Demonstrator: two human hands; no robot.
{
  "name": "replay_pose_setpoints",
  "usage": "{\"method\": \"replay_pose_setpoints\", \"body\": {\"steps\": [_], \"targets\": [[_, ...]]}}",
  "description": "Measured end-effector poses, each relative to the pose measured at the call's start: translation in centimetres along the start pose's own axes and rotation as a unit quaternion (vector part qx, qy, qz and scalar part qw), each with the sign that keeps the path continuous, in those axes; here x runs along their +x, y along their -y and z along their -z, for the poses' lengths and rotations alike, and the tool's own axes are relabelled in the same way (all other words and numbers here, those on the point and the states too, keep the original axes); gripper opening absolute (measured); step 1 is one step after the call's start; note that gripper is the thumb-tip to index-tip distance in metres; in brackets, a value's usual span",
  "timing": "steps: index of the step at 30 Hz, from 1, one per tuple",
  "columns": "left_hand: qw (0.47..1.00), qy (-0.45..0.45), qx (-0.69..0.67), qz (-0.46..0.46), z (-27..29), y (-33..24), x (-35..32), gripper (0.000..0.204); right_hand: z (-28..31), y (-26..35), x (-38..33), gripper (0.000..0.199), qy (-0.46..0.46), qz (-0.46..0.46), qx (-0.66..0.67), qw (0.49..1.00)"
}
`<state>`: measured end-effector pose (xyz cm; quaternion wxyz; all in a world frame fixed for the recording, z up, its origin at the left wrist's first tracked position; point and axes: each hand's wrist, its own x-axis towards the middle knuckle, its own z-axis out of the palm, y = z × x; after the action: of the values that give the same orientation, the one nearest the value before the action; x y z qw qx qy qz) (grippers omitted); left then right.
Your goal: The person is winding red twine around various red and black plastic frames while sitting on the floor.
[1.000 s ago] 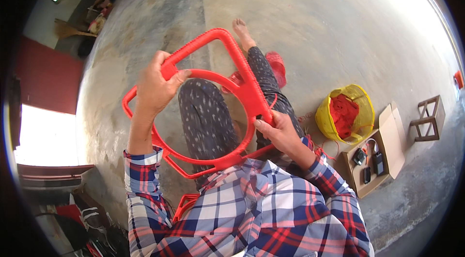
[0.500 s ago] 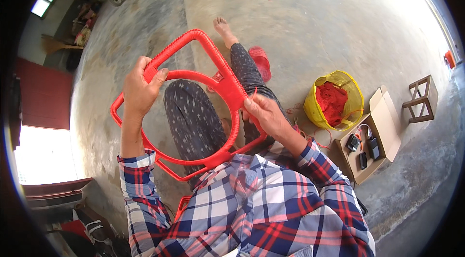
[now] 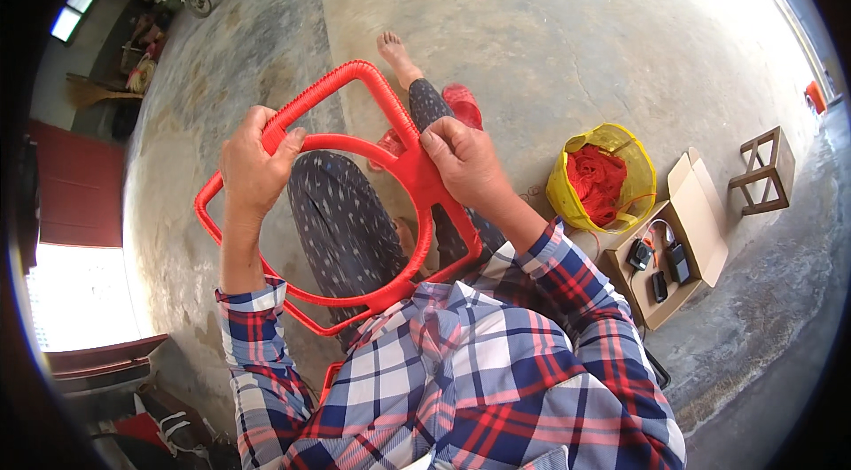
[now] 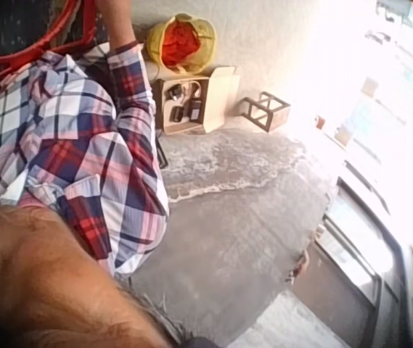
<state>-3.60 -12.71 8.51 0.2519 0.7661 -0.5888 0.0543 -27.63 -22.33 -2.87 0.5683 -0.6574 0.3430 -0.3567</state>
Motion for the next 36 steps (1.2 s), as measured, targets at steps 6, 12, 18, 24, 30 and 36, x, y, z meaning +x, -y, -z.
{"method": "replay_pose_setpoints", "body": {"steps": [6,12,18,24,30,36], "targets": [[1.000,0.008,0.011,0.000,-0.3,-0.5,0.2,0.029,-0.7,-0.7,-0.2,0.019,-0.037,-0.007,0.012,0.999],[1.000,0.006,0.004,-0.004,-0.4,-0.6,0.2,0.027,-0.7,-1.2,0.5,0.023,0.009,-0.011,0.126,0.992],[1.000,0.016,0.006,0.017,-0.5,-1.0,0.1,0.027,-0.8,0.1,0.5,0.027,0.024,-0.071,0.240,0.968],[0.999,-0.022,0.026,-0.027,-0.9,-1.3,-0.1,0.027,-0.1,1.6,0.9,0.030,0.050,-0.068,0.200,0.976],[0.999,-0.030,0.024,0.003,-1.0,-1.6,-0.2,0.029,-0.5,2.7,1.2,0.037,0.047,-0.082,0.216,0.972],[0.998,-0.038,0.042,-0.009,-2.0,-1.0,0.3,0.029,-0.7,2.9,3.5,0.042,0.095,-0.054,0.220,0.969]]}}
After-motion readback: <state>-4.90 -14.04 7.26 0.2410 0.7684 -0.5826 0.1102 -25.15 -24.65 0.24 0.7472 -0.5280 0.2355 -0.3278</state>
